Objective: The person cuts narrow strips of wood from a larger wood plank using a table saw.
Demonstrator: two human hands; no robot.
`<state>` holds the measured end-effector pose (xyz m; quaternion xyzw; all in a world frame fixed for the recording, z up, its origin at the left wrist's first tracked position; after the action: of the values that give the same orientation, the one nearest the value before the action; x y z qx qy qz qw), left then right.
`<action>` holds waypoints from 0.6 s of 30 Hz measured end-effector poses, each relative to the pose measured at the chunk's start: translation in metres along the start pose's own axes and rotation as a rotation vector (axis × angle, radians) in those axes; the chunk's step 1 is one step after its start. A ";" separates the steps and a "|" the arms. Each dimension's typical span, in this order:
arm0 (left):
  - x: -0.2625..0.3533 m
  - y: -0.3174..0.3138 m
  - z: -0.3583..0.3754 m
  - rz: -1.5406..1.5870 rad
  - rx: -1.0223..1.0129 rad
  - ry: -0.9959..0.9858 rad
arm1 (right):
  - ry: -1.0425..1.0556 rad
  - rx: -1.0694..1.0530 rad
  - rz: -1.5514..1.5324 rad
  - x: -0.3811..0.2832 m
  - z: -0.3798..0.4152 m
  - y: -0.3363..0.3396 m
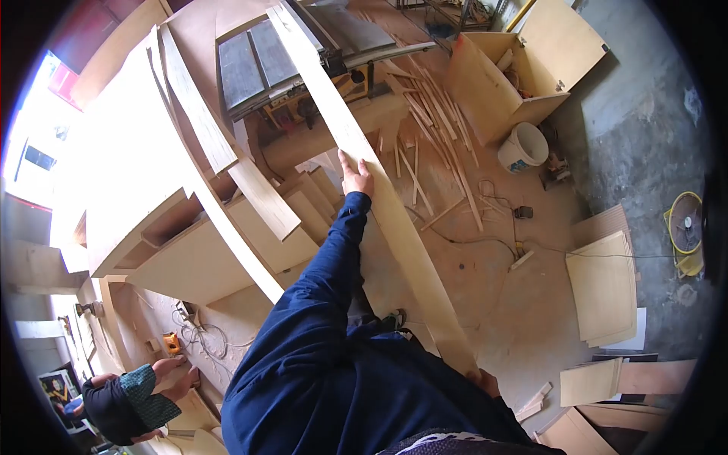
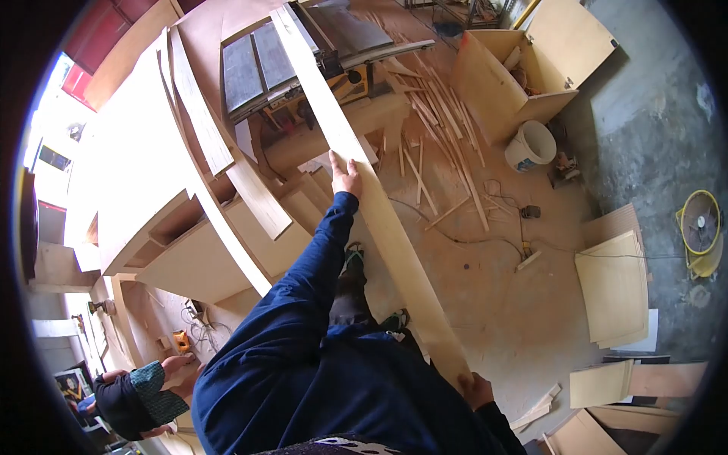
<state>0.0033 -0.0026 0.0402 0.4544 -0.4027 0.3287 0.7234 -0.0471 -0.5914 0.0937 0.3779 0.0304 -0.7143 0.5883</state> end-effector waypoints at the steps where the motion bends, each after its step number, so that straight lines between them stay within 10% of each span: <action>1: -0.001 0.000 -0.015 -0.003 0.013 -0.017 | -0.037 0.001 0.120 -0.024 -0.005 0.002; 18: 0.017 0.019 -0.223 0.026 0.114 -0.137 | 0.120 0.067 0.176 -0.164 -0.114 -0.018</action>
<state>0.0584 0.2119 0.0043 0.5109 -0.4379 0.3287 0.6627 -0.0020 -0.3965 0.0996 0.4404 0.0084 -0.6365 0.6331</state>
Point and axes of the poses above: each hand's wrist, its own z-axis away from the middle knuckle, its own y-axis out of the back of the hand, x = y × z, the point moved 1 cm from there along -z, towards the middle knuckle, and after that the axes turned 8 degrees about -x, right-handed, at the moved point
